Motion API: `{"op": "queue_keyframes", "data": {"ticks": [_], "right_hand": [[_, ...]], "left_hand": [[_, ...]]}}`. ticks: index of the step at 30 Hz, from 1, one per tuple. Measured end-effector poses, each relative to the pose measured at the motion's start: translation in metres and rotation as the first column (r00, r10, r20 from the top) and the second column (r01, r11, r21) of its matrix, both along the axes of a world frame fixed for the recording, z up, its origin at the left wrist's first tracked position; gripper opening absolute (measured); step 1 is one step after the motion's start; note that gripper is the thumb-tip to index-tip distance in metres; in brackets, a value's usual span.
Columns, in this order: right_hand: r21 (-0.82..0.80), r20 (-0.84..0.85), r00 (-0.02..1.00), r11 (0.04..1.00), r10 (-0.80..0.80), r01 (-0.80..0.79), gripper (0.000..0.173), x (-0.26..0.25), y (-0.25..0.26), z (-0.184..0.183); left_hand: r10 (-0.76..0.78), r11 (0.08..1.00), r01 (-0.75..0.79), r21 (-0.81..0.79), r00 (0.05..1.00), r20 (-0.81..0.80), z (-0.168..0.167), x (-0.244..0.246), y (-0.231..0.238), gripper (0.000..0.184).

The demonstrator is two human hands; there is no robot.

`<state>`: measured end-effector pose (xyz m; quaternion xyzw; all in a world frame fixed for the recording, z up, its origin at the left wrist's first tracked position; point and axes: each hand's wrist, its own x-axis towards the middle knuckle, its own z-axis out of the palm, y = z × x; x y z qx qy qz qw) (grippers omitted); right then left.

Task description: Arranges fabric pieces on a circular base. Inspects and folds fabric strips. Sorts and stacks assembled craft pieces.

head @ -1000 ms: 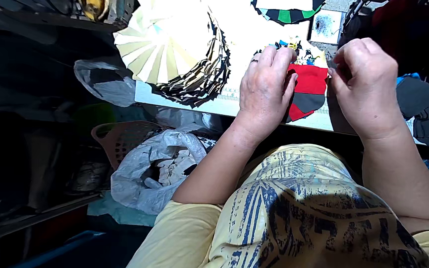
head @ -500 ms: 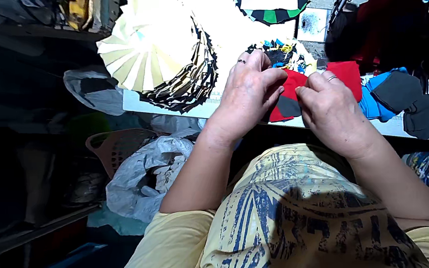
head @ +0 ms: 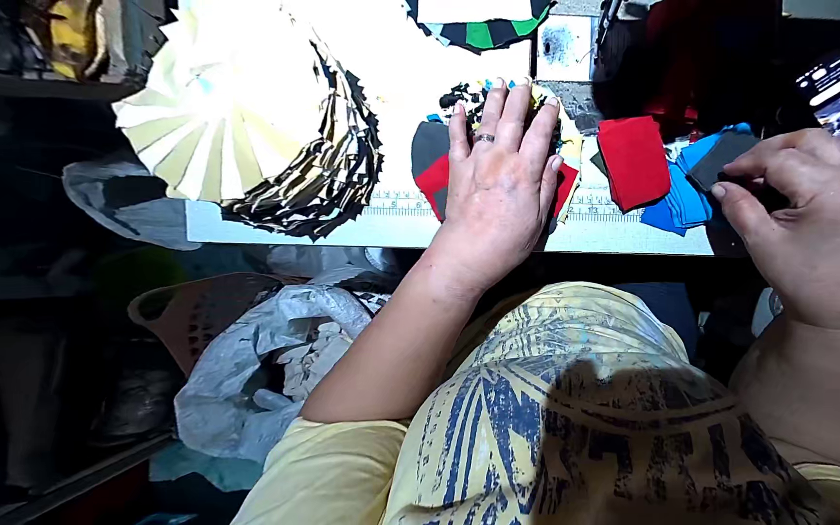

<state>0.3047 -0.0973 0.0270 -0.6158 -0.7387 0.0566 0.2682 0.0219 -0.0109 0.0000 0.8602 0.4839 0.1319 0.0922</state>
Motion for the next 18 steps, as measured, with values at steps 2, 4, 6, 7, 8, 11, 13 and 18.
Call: {"op": "queue_keyframes", "data": {"ticks": [2,4,6,7,8,11,13,18], "right_hand": [[-0.007,-0.005,1.000,1.000,0.024,-0.024,0.019,0.005,0.002,-0.004],[0.001,-0.004,0.999,0.999,0.038,-0.038,0.018,0.006,0.004,-0.009],[0.001,0.010,0.998,0.998,0.064,-0.064,0.019,0.007,0.004,-0.010],[-0.009,0.015,0.996,0.996,0.085,-0.085,0.020,0.008,0.002,-0.008],[-0.025,0.020,0.994,0.994,0.109,-0.109,0.020,0.010,-0.001,-0.005],[-0.034,0.015,0.989,0.988,0.148,-0.147,0.017,0.017,-0.006,-0.003],[-0.019,0.004,0.989,0.988,0.151,-0.151,0.015,0.018,-0.007,-0.004],[-0.006,0.017,0.994,0.994,0.106,-0.106,0.016,0.012,-0.003,-0.005]], "left_hand": [[0.012,1.000,-0.013,-0.010,0.999,-0.045,-0.009,0.006,0.000,0.056],[0.022,1.000,-0.022,0.000,0.998,-0.061,-0.015,0.008,0.000,0.058],[0.018,1.000,-0.017,0.009,0.998,-0.063,-0.017,0.008,-0.001,0.059],[0.017,1.000,-0.016,0.006,0.998,-0.063,-0.016,0.007,-0.001,0.060],[0.016,1.000,-0.016,0.003,0.998,-0.062,-0.016,0.007,-0.001,0.060],[0.021,1.000,-0.021,0.004,0.997,-0.069,-0.017,0.007,-0.001,0.060],[0.019,1.000,-0.019,0.002,0.998,-0.066,-0.017,0.006,-0.002,0.061],[0.015,1.000,-0.014,0.008,0.998,-0.055,-0.016,0.006,-0.001,0.061]]}}
